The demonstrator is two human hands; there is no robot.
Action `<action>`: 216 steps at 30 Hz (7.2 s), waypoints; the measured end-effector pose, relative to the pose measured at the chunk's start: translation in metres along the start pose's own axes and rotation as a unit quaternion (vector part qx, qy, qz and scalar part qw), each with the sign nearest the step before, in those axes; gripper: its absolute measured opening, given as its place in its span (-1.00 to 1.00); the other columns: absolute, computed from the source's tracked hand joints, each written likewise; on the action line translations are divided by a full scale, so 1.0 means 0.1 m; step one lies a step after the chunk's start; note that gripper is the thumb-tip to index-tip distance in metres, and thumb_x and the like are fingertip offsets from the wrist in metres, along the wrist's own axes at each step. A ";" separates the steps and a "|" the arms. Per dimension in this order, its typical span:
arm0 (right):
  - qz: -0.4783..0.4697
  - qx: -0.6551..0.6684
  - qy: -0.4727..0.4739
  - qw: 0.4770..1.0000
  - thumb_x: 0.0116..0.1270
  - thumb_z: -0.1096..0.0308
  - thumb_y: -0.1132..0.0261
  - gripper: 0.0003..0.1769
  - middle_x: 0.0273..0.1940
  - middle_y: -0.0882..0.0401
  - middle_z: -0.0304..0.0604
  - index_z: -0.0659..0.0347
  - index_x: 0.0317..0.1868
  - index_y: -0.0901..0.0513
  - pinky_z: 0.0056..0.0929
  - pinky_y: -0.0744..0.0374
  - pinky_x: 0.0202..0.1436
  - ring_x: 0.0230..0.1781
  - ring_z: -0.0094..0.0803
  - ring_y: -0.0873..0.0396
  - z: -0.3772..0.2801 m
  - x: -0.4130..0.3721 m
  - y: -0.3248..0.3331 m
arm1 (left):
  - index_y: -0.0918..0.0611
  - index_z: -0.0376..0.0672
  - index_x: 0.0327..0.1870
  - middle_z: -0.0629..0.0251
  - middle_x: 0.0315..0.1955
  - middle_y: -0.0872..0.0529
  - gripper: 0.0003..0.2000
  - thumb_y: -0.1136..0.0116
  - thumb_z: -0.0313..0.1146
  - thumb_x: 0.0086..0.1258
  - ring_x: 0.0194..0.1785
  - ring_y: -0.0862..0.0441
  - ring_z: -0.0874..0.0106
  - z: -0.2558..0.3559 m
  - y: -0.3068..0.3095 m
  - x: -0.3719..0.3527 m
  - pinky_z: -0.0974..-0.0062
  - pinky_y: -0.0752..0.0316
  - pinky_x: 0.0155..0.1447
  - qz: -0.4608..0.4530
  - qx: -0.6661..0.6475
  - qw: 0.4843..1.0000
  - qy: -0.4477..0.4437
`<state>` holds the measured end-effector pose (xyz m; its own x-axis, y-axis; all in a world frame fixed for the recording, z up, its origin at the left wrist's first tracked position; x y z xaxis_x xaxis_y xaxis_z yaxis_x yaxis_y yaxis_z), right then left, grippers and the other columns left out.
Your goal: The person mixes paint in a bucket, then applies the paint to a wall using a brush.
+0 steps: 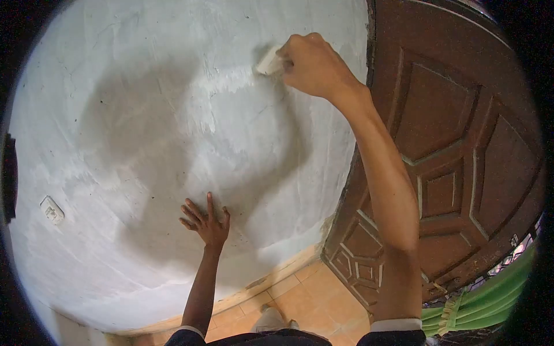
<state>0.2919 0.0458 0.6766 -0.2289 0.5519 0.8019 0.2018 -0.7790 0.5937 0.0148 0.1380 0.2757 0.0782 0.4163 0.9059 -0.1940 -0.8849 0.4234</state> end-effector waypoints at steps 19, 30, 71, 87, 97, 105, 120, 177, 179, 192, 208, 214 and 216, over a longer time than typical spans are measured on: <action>0.152 0.141 -0.098 0.973 0.28 0.58 -0.31 -0.74 -0.32 -0.54 0.21 0.58 -0.05 -0.61 -0.14 -0.53 -0.29 -0.38 0.02 -0.62 -0.07 -0.42 -0.62 | -0.29 0.24 0.60 -0.27 0.62 0.28 -0.28 -0.09 0.19 0.44 0.64 0.44 -0.31 0.01 -0.03 -0.01 -0.49 0.56 0.47 -0.009 0.005 1.000 0.007; 0.173 0.094 -0.135 0.971 0.29 0.64 -0.25 -0.72 -0.25 -0.53 0.25 0.62 -0.01 -0.55 -0.04 -0.62 -0.20 -0.29 0.18 -0.65 -0.25 -0.42 -0.78 | -0.43 0.28 0.52 -0.24 0.62 0.18 -0.33 -0.18 0.15 0.36 0.66 0.41 -0.25 0.01 -0.07 -0.03 -0.44 0.60 0.49 0.019 -0.018 0.999 0.026; -0.099 0.069 -0.108 0.987 0.32 0.52 -0.28 -0.66 -0.58 -0.59 0.19 0.34 0.10 -0.74 -0.23 -0.49 -0.44 -0.67 -0.33 -0.49 0.01 -0.45 -0.30 | -0.35 0.23 0.57 -0.23 0.62 0.21 -0.32 -0.10 0.17 0.44 0.65 0.42 -0.27 0.02 -0.02 0.00 -0.46 0.57 0.49 0.007 -0.003 1.000 0.014; 0.084 0.051 -0.082 0.992 0.21 0.53 -0.27 -0.72 -0.36 -0.70 0.28 0.43 -0.10 -0.76 -0.07 -0.69 -0.13 -0.37 0.15 -0.70 -0.03 -0.15 -0.12 | -0.35 0.28 0.57 -0.19 0.63 0.25 -0.33 -0.12 0.13 0.44 0.65 0.42 -0.26 0.01 -0.04 -0.02 -0.45 0.59 0.49 -0.010 -0.020 0.999 0.031; -0.091 0.001 -0.007 0.996 0.27 0.52 -0.26 -0.75 -0.38 -0.68 0.23 0.38 -0.08 -0.76 -0.13 -0.64 -0.12 -0.35 0.06 -0.69 -0.06 -0.57 -0.42 | -0.28 0.20 0.61 -0.28 0.62 0.25 -0.30 -0.07 0.17 0.47 0.64 0.45 -0.29 0.03 -0.02 0.00 -0.47 0.59 0.48 -0.001 -0.005 1.000 0.009; -0.035 0.035 -0.053 0.997 0.25 0.45 -0.36 -0.72 -0.34 -0.72 0.25 0.35 -0.05 -0.79 -0.14 -0.63 -0.15 -0.38 -0.02 -0.70 0.02 -0.07 -0.05 | -0.29 0.21 0.61 -0.24 0.62 0.22 -0.27 -0.12 0.16 0.43 0.64 0.42 -0.31 0.02 -0.02 0.00 -0.48 0.56 0.48 0.003 -0.016 1.000 0.015; 0.043 0.132 -0.086 0.987 0.35 0.48 -0.26 -0.55 -0.32 -0.66 0.25 0.31 0.26 -0.61 0.00 -0.64 -0.20 -0.32 0.19 -0.67 -0.27 -1.28 -1.23 | -0.31 0.22 0.59 -0.30 0.61 0.20 -0.32 -0.09 0.13 0.47 0.64 0.38 -0.33 0.01 0.00 0.00 -0.47 0.59 0.47 -0.033 -0.024 0.999 0.025; -0.042 0.547 -0.367 0.751 0.60 0.27 -0.17 -0.69 -0.36 -0.75 -0.09 0.38 0.10 -0.60 -0.66 -0.28 -0.59 -0.66 -0.74 -0.29 -5.08 -2.16 -2.10 | -0.16 0.09 0.64 -0.20 0.62 0.38 -0.22 -0.26 -0.40 0.42 0.65 0.39 -0.28 -4.67 2.56 -1.15 -0.30 0.01 0.57 -0.181 -0.221 0.945 0.159; -0.028 0.535 -0.350 0.769 0.59 0.29 -0.18 -0.69 -0.36 -0.75 -0.09 0.38 0.11 -0.60 -0.66 -0.26 -0.60 -0.66 -0.75 -0.28 -5.14 -1.81 -1.97 | -0.14 0.11 0.65 -0.18 0.62 0.40 -0.21 -0.26 -0.35 0.44 0.66 0.40 -0.26 -4.71 2.53 -0.96 -0.30 0.04 0.58 -0.143 -0.196 0.958 0.156; 0.119 0.315 -0.226 0.914 0.51 0.50 -0.17 -0.76 -0.58 -0.50 -0.10 0.45 0.08 -0.61 -0.41 -0.40 -0.50 -0.64 -0.42 -0.42 -5.78 -0.74 -1.85 | -0.12 0.04 0.66 -0.36 0.59 0.37 -0.29 -0.06 0.01 0.58 0.63 0.54 -0.28 -4.93 2.08 -0.96 -0.42 0.47 0.53 -0.170 -0.130 0.962 0.169; 0.151 0.438 -0.305 0.832 0.51 0.43 -0.27 -0.55 -0.23 -0.78 -0.09 0.37 0.36 -0.53 -0.62 -0.38 -0.59 -0.58 -0.75 -0.44 -5.71 -0.80 -1.34 | -0.18 0.01 0.63 -0.41 0.58 0.26 -0.28 -0.07 0.07 0.55 0.65 0.44 -0.28 -4.97 2.02 -1.12 -0.41 0.42 0.55 -0.174 -0.086 0.973 0.123; 0.103 0.307 -0.216 0.921 0.36 0.60 -0.30 -0.50 -0.48 -0.58 -0.10 0.11 0.31 -0.66 -0.49 -0.46 -0.48 -0.57 -0.58 -0.41 -5.65 -0.79 -1.89 | -0.16 -0.01 0.64 -0.46 0.57 0.26 -0.26 -0.08 0.08 0.55 0.62 0.41 -0.38 -4.96 2.02 -1.09 -0.43 0.38 0.54 -0.191 -0.085 0.970 0.126; 0.078 0.286 -0.228 0.927 0.33 0.64 -0.30 -0.45 -0.54 -0.50 -0.10 0.07 0.31 -0.65 -0.46 -0.46 -0.46 -0.59 -0.53 -0.39 -5.69 -0.94 -1.99 | -0.16 -0.01 0.64 -0.47 0.56 0.26 -0.26 -0.08 0.09 0.55 0.61 0.40 -0.41 -4.96 2.01 -1.09 -0.44 0.37 0.54 -0.191 -0.086 0.969 0.129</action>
<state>-0.2689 -0.0205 0.4449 0.2455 0.6158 0.7487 0.7007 -0.6464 0.3019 -0.5178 0.0187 0.2567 -0.0664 0.7649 0.6407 -0.3605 -0.6172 0.6994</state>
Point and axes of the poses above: each hand's wrist, its own x-axis towards the middle knuckle, its own y-axis out of the back of the hand, z = x × y, the point moved 5 cm from there along x, towards the middle knuckle
